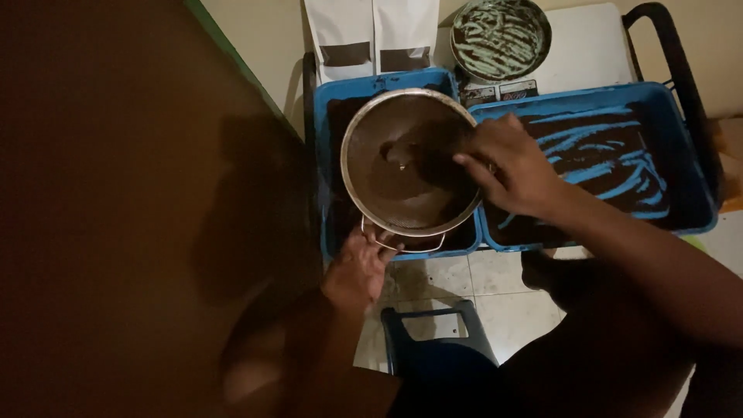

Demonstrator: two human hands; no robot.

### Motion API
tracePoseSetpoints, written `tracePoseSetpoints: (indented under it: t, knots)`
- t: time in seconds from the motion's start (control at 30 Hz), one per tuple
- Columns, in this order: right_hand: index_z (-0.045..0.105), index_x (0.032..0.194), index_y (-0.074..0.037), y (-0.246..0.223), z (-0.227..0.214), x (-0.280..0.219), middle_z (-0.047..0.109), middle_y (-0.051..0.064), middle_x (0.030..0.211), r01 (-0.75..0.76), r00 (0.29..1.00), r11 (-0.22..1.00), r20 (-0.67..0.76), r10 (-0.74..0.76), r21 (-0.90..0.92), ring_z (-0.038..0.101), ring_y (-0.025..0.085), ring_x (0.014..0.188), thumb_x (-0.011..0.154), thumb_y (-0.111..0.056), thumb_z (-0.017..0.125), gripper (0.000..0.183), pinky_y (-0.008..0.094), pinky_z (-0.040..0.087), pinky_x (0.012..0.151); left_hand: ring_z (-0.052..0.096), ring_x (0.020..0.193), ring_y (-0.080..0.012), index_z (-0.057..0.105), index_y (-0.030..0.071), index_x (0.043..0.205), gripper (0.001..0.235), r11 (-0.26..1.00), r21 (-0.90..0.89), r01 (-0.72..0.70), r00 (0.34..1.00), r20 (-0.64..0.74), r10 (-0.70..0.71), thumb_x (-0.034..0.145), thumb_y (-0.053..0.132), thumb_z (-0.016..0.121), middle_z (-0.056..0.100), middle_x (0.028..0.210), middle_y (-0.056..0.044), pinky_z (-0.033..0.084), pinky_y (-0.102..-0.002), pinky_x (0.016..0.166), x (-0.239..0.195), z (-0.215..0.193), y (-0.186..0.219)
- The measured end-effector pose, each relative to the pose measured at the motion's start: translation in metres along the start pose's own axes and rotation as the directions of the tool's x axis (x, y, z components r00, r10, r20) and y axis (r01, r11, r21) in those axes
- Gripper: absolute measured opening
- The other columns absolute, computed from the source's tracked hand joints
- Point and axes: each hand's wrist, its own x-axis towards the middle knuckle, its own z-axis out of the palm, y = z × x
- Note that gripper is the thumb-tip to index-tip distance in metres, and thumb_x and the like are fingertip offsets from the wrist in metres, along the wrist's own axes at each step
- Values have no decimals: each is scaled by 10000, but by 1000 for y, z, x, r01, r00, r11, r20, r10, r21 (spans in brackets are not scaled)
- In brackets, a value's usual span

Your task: Sifting brown powder through a metal sieve into a plastic tray using a spoon.

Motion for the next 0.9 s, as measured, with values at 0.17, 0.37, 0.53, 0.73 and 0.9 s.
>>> tracePoseSetpoints:
  t: [0.17,0.37,0.53,0.73,0.9]
  knots:
    - [757,1069,-79,10,-8,9,572,87,856,277,961,939,43,-274,-202,571,304,802,1052,-180,552,229,429,352,770,520,1256,-399,523,66,1070,343,999,-43,-5,1000,27,6,883,336,622,497,1071,-93,441,-634,1088,-1,-16,-4]
    - [729,1149,-87,9,-5,11,592,90,916,416,906,866,44,-421,-277,591,303,856,1120,-221,323,428,401,329,779,489,1287,-416,520,78,1134,419,993,-102,-67,995,69,74,898,412,612,490,1135,-103,397,-653,1111,-7,-77,-20]
    - [752,1130,-83,9,-2,10,499,68,834,400,909,867,8,-416,-299,522,279,767,1117,-201,343,426,401,308,734,498,1287,-401,536,58,1139,352,990,-126,-64,995,68,73,930,339,575,500,1138,-101,411,-642,1106,0,-31,-7]
    - [755,1020,-83,-3,6,4,635,80,792,124,991,988,46,-128,95,599,278,724,974,-60,638,128,422,338,759,512,1269,-376,508,82,1148,443,996,-60,-61,996,63,65,908,448,583,488,1174,-90,371,-628,1134,1,-23,-3]
    - [753,1160,-74,-3,-4,9,678,114,1002,200,978,980,-63,-198,26,580,306,793,1049,-108,575,212,411,349,838,543,1253,-333,510,99,1133,401,998,-31,-54,998,33,55,917,432,566,499,1164,-65,391,-592,1142,2,-17,-2]
